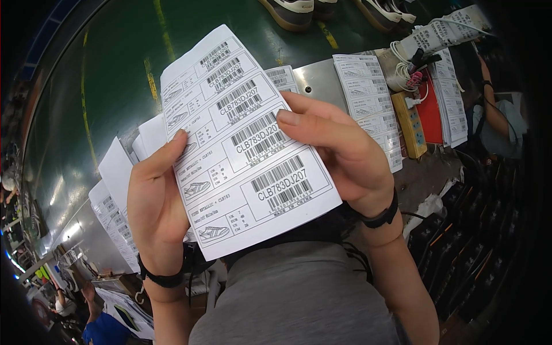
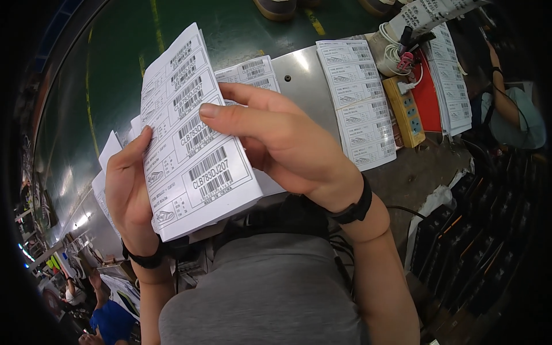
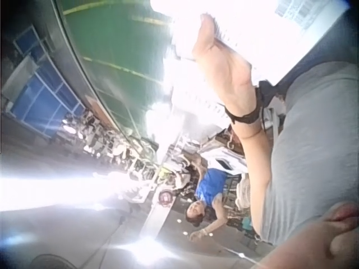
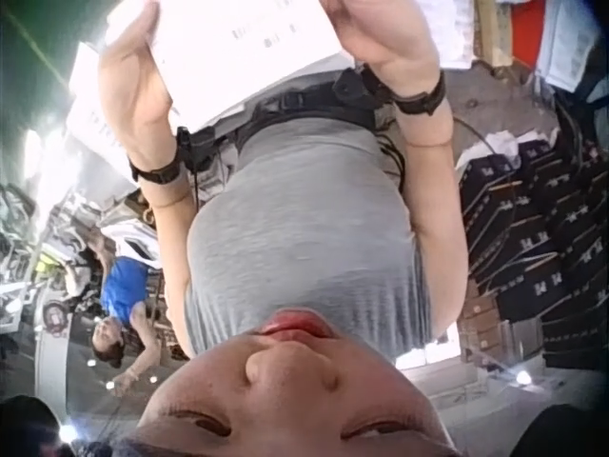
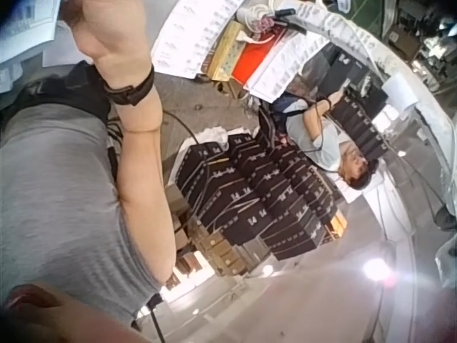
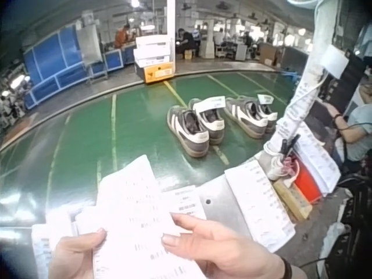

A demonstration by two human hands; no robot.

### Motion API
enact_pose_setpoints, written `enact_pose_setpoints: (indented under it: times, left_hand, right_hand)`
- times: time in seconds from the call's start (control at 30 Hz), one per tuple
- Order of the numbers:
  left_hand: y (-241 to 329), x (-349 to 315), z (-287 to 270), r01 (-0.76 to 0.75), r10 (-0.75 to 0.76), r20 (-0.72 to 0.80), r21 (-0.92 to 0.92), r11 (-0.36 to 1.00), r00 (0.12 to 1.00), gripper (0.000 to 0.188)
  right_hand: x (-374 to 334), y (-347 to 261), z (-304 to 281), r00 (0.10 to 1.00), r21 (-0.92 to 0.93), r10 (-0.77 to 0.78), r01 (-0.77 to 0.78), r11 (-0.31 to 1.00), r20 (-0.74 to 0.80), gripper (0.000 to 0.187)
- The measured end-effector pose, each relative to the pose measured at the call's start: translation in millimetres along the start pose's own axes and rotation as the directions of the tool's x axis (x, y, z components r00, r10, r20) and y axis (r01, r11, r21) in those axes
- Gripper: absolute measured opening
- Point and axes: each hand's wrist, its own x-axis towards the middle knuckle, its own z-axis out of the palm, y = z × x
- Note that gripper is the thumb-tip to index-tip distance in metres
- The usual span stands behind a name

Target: Processing footwear by matching and applying barcodes and industrial labels to shoes and paperwork.

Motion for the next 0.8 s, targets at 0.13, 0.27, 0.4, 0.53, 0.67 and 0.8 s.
enact_pose_setpoints:
  times: [0.13, 0.27, 0.4, 0.53, 0.67, 0.8]
  left_hand:
    - [-0.6, 0.7, 2.4, -0.006, 0.006, 0.001, -0.002, 1.0, 1.0, 0.044]
    - [-3.6, 5.4, 5.0, 0.028, -0.028, 0.021, -0.014, 1.0, 0.999, 0.042]
    - [-11.5, 17.8, 11.1, 0.108, -0.1, 0.078, -0.108, 0.988, 0.992, 0.041]
    - [-34.0, 18.9, 47.4, -0.038, 0.048, -0.072, 0.132, 0.991, 0.996, 0.04]
    - [-39.7, 25.2, 44.8, -0.039, 0.041, -0.019, 0.089, 0.995, 0.999, 0.04]
    - [-43.9, 31.6, 51.1, -0.015, 0.019, -0.047, 0.091, 0.996, 0.999, 0.039]
  right_hand:
    - [-1.3, 0.0, 3.9, 0.999, -0.016, -0.024, 0.023, 1.0, -0.038, 0.051]
    - [-2.3, -0.7, -4.1, 0.998, -0.039, -0.055, 0.054, 0.998, -0.026, 0.048]
    - [-14.5, 9.6, -12.6, 0.946, -0.235, -0.302, 0.269, 0.934, -0.117, 0.039]
    - [-48.9, 13.0, -41.6, 0.649, -0.936, -0.696, 0.337, -0.099, 0.307, 0.032]
    - [-50.1, 10.1, -53.6, 0.695, -0.948, -0.674, 0.318, -0.024, 0.25, 0.04]
    - [-46.2, -20.2, -41.7, 0.834, -0.531, -0.363, 0.102, 0.841, -0.416, 0.038]
